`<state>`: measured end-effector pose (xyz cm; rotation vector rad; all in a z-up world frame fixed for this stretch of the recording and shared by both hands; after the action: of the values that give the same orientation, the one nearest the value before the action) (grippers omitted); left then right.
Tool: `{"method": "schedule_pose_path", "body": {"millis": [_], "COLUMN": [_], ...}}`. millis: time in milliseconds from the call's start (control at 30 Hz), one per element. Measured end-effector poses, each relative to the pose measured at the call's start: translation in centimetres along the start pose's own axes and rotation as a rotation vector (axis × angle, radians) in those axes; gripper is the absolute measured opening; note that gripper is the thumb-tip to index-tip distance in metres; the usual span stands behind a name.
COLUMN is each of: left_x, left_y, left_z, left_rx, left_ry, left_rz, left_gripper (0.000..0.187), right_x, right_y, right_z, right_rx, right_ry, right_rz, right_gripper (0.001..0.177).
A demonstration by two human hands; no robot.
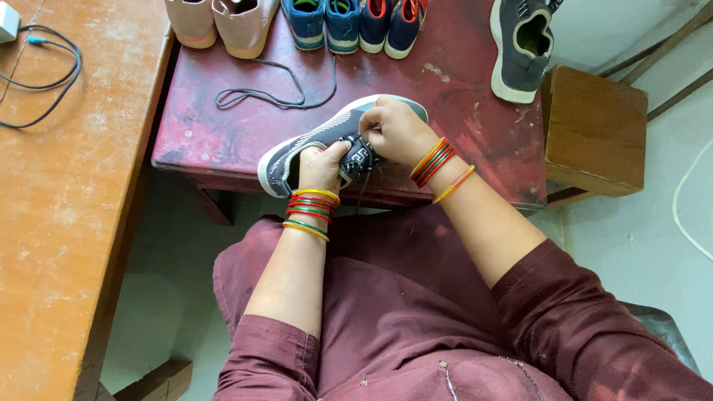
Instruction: The person laces a small red and blue shoe by threading a red lace through the eyelets and tying a knot. Then the person laces a larger grey shoe by threading a grey lace through the eyelets and tying a knot.
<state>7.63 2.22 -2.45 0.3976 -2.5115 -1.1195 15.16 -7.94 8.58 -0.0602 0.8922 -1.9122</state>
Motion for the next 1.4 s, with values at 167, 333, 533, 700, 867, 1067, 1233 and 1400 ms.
{"method": "schedule_pose_path", "body": {"millis": [167,333,533,700,867,1067,1233,1400], "left_x": [0.0,-0.1,-0.5,-1.7,-2.6,-2.1,-1.6,-1.5], "left_y": [-0.1,-0.3,-1.0,-1.8,-2.3,-2.0,-1.6,-1.2], "left_z": [0.3,0.4,0.8,1.8,2.0,1.0,0.9,0.8], "left_rx": [-0.028,-0.022,-0.009,0.023,0.167,0.285,0.238,0.160], "left_ry": [0.024,0.016,-0.014,-0.002,-0.036,-0.061,-0.028,-0.025], "left_rz": [0.019,0.050,0.076,0.090,0.077,0.125,0.123,0.117], "left_gripper": [0.016,0.015,0.011,0.004,0.005,0.025,0.023,0.021], "right_x": [0.3,0.3,-0.2,-0.7,-0.4,-0.4,-0.8,-1.0], "right_y": [2.4,3.5,4.7,1.6,-2.4,-4.5,-4.0,-3.2], "right_z": [-0.9,-1.8,-2.9,-1.5,-0.3,-0.3,-1.0,-0.2], "right_rx": [-0.163,-0.318,-0.451,-0.186,-0.014,0.066,0.109,0.067], "right_ry": [-0.020,-0.029,-0.052,-0.008,0.027,-0.008,-0.075,-0.070], "right_rz": [-0.125,-0.179,-0.272,-0.033,0.165,0.210,0.183,0.187], "right_gripper": [0.009,0.009,0.006,0.009,0.024,0.024,0.022,0.027]}}
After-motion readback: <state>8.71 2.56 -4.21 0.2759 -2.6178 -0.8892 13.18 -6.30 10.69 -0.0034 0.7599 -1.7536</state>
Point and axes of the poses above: each hand's wrist, its own x-axis away from the middle knuckle, its own z-axis out of the back of the hand, y = z × x, the point moved 9 cm from there along -x, towards the middle knuckle, and after that the axes turned 8 degrees about -x, right-handed, at the moved point
